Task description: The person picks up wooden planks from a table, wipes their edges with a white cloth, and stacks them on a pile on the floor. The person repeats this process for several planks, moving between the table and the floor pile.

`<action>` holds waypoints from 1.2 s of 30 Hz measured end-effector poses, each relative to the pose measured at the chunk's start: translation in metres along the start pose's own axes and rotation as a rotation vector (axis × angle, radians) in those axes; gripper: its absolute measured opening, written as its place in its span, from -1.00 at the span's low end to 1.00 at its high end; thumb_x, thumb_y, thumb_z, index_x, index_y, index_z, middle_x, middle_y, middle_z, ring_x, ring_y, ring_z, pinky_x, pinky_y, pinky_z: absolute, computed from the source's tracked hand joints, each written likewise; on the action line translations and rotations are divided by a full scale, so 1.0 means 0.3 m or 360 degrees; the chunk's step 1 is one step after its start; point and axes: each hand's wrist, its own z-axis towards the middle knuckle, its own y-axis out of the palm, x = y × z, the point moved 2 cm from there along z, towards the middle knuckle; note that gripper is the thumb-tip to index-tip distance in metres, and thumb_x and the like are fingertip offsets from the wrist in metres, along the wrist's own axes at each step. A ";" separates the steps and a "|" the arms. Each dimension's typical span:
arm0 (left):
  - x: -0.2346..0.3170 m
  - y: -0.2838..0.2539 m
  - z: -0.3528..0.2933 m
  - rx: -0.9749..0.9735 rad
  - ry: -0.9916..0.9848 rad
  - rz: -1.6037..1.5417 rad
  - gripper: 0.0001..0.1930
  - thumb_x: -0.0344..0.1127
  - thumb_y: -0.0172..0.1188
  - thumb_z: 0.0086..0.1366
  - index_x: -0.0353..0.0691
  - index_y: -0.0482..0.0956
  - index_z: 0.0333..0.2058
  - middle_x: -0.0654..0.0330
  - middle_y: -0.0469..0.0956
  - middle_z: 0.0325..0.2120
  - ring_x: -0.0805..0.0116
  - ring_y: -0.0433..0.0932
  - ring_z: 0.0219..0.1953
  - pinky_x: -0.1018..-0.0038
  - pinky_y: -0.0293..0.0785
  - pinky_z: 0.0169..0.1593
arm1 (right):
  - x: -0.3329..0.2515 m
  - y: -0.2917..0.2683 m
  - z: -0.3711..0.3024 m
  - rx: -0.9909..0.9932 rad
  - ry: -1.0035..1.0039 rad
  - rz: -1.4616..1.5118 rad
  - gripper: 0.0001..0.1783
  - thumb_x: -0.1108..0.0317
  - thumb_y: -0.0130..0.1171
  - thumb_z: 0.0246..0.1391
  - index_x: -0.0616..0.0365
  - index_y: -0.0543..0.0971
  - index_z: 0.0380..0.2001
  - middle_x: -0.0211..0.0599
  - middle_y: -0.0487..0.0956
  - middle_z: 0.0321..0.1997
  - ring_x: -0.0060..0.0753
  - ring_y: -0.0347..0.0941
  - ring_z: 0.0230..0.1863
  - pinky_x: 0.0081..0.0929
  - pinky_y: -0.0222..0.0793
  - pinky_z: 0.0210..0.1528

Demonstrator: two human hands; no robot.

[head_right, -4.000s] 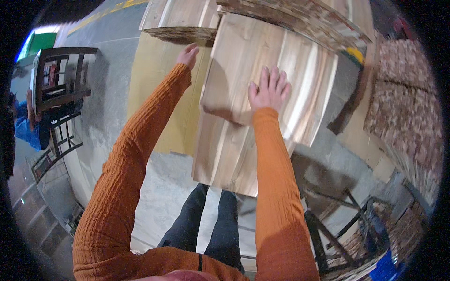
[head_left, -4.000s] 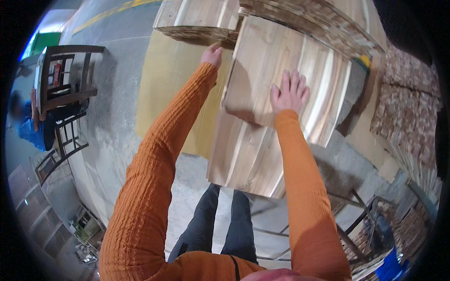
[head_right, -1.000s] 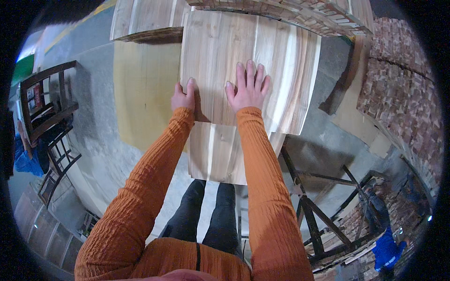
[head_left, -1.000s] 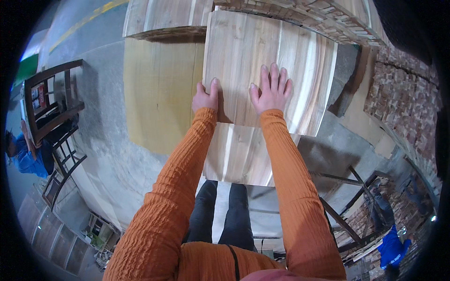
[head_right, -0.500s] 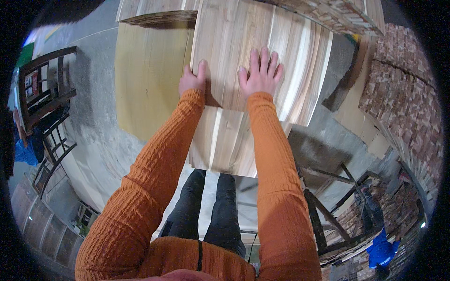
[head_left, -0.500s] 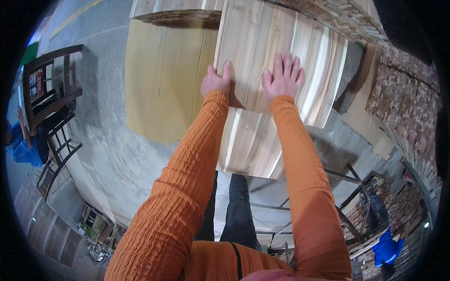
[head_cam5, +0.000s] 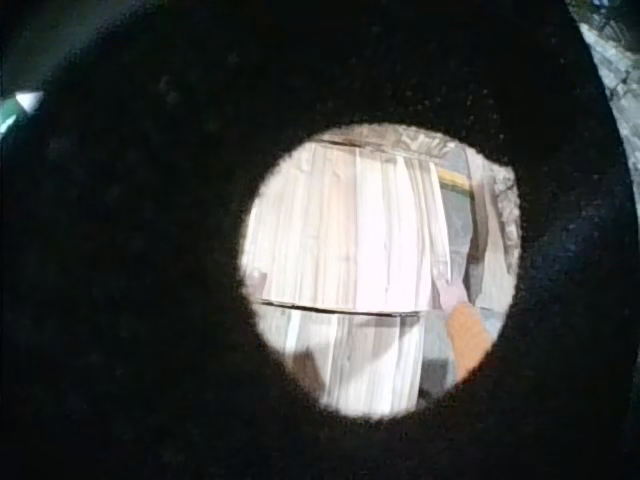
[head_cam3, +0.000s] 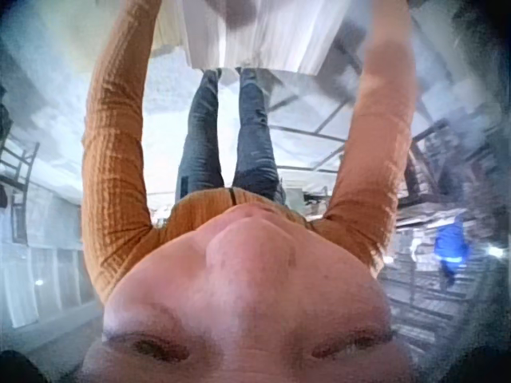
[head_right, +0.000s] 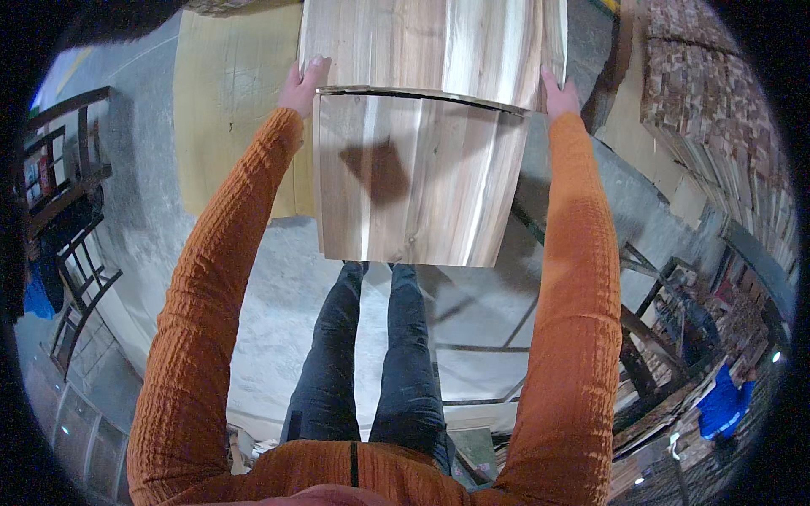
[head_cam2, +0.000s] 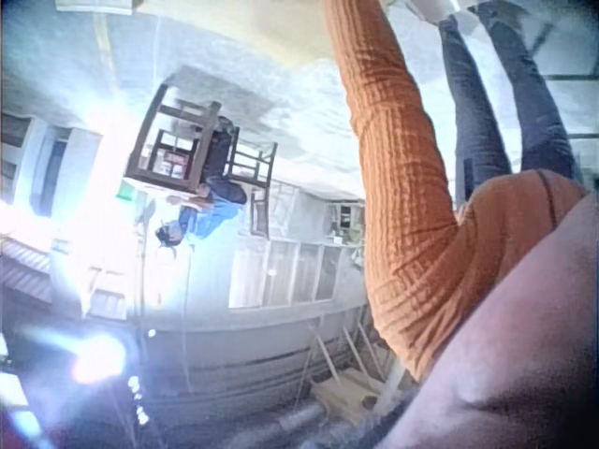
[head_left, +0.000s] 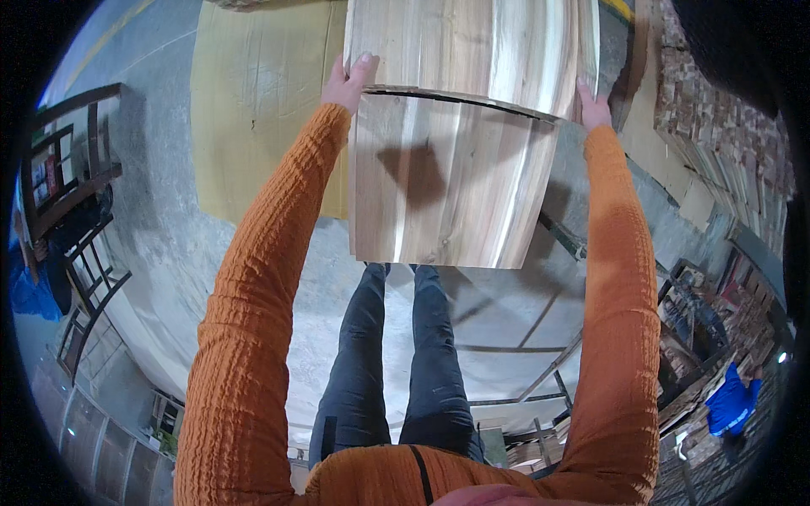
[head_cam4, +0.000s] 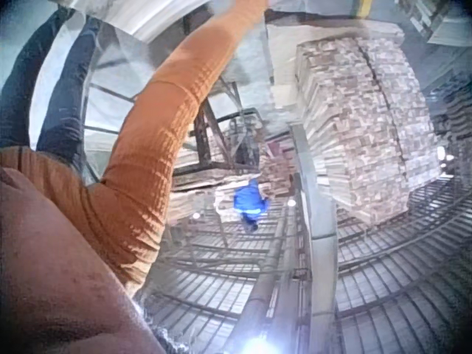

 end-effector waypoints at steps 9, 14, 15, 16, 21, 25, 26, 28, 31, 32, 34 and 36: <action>-0.009 -0.011 -0.034 -0.0082 -0.0434 0.0058 0.02 0.45 -0.06 0.00 0.10 -0.35 0.27 0.07 -0.02 0.24 -0.10 0.24 0.11 -0.09 0.32 -0.14 | 0.013 0.012 -0.095 -0.0162 0.0026 -0.0075 -0.07 -0.39 -0.03 -0.14 0.45 0.48 -0.20 0.27 0.45 -0.10 0.19 0.35 0.00 -0.17 0.21 0.08; -0.021 -0.009 -0.024 -0.0154 -0.0476 -0.0072 -0.03 0.40 -0.02 0.02 0.21 -0.34 0.26 0.14 -0.04 0.25 -0.10 0.21 0.13 -0.11 0.35 -0.17 | 0.002 -0.015 -0.145 -0.0044 0.0101 -0.0151 -0.13 -0.35 0.00 -0.12 0.38 0.46 -0.15 0.22 0.45 -0.08 0.17 0.36 -0.01 -0.16 0.25 0.05; -0.026 0.000 -0.019 -0.0114 -0.0465 -0.0099 -0.07 0.37 -0.02 0.04 0.19 -0.29 0.25 0.13 0.03 0.21 -0.09 0.25 0.09 -0.09 0.37 -0.20 | 0.008 -0.023 -0.150 -0.0027 0.0112 -0.0140 -0.13 -0.35 0.01 -0.12 0.37 0.46 -0.14 0.21 0.45 -0.08 0.16 0.37 -0.01 -0.16 0.25 0.05; -0.031 0.013 -0.019 -0.0077 -0.0462 -0.0127 -0.11 0.35 -0.02 0.06 0.17 -0.23 0.25 0.12 0.11 0.17 -0.07 0.29 0.05 -0.08 0.40 -0.24 | 0.012 -0.032 -0.156 -0.0014 0.0127 -0.0133 -0.14 -0.34 0.02 -0.12 0.36 0.46 -0.14 0.21 0.44 -0.07 0.16 0.37 -0.01 -0.17 0.25 0.05; -0.042 0.033 -0.006 -0.0128 -0.0494 -0.0150 -0.22 0.32 -0.01 0.09 0.17 -0.07 0.19 0.13 0.22 0.11 -0.06 0.32 0.02 -0.07 0.40 -0.20 | 0.012 -0.042 -0.208 -0.0058 0.0184 -0.0130 -0.17 -0.27 0.03 -0.08 0.37 0.42 -0.08 0.18 0.45 -0.08 0.09 0.37 0.00 -0.22 0.25 0.07; -0.023 -0.060 0.040 -0.0036 -0.0302 0.0393 -0.25 0.27 0.03 0.09 0.06 0.05 0.17 0.12 0.22 0.11 -0.02 0.28 0.06 0.05 0.34 -0.06 | -0.033 -0.038 -0.200 -0.0135 0.0142 -0.0060 -0.20 -0.23 0.03 -0.04 0.38 0.38 -0.05 0.21 0.44 -0.06 0.13 0.36 0.00 -0.20 0.24 0.07; 0.007 -0.106 0.047 0.0130 -0.0074 0.0702 -0.26 0.23 0.06 0.09 0.03 0.08 0.16 0.10 0.19 0.13 -0.01 0.23 0.10 0.08 0.29 0.00 | -0.051 -0.029 -0.201 -0.0109 0.0097 -0.0069 -0.21 -0.22 0.03 -0.04 0.38 0.37 -0.05 0.22 0.43 -0.06 0.15 0.36 0.00 -0.19 0.24 0.07; 0.058 -0.185 0.044 0.0468 0.0363 0.1312 -0.29 0.16 0.10 0.09 -0.04 0.15 0.15 0.06 0.12 0.18 0.01 0.14 0.18 0.15 0.20 0.13 | -0.086 -0.016 -0.208 -0.0237 0.0132 0.0162 -0.21 -0.20 0.03 -0.03 0.39 0.34 -0.04 0.23 0.42 -0.05 0.17 0.35 0.00 -0.17 0.25 0.07; 0.257 0.172 0.092 0.0359 0.0461 0.1143 -0.31 0.04 0.08 0.12 0.01 0.10 0.19 0.03 -0.01 0.24 0.02 -0.06 0.28 0.05 -0.01 0.22 | 0.054 -0.055 -0.194 -0.0032 0.0237 0.0052 -0.24 -0.17 0.04 -0.01 0.39 0.33 -0.06 0.24 0.44 -0.08 0.20 0.36 -0.02 -0.15 0.27 0.03; 0.316 0.244 0.093 0.0394 0.0542 0.1273 -0.33 0.06 0.05 0.13 0.02 0.11 0.19 0.03 0.02 0.23 0.06 -0.06 0.28 0.03 -0.03 0.23 | 0.048 -0.059 -0.192 0.0044 0.0212 0.0054 -0.26 -0.16 0.05 -0.01 0.38 0.33 -0.07 0.24 0.45 -0.10 0.21 0.36 -0.04 -0.15 0.28 0.01; 0.413 0.336 0.121 0.0488 0.0672 0.1558 -0.35 0.09 0.01 0.14 0.03 0.14 0.18 0.02 0.06 0.21 0.12 -0.06 0.29 -0.02 -0.08 0.23 | -0.010 -0.042 -0.219 -0.0012 0.0248 0.0156 -0.28 -0.15 0.05 -0.01 0.36 0.34 -0.09 0.22 0.46 -0.11 0.21 0.37 -0.04 -0.13 0.28 0.01; 0.429 0.377 0.150 0.0663 0.0616 0.1676 -0.36 0.13 -0.10 0.17 0.06 0.11 0.20 0.04 0.00 0.24 0.11 -0.14 0.31 -0.10 -0.22 0.23 | -0.079 -0.029 -0.256 -0.0110 0.0265 0.0229 -0.30 -0.14 0.06 -0.01 0.35 0.35 -0.10 0.20 0.47 -0.13 0.21 0.38 -0.07 -0.14 0.28 0.00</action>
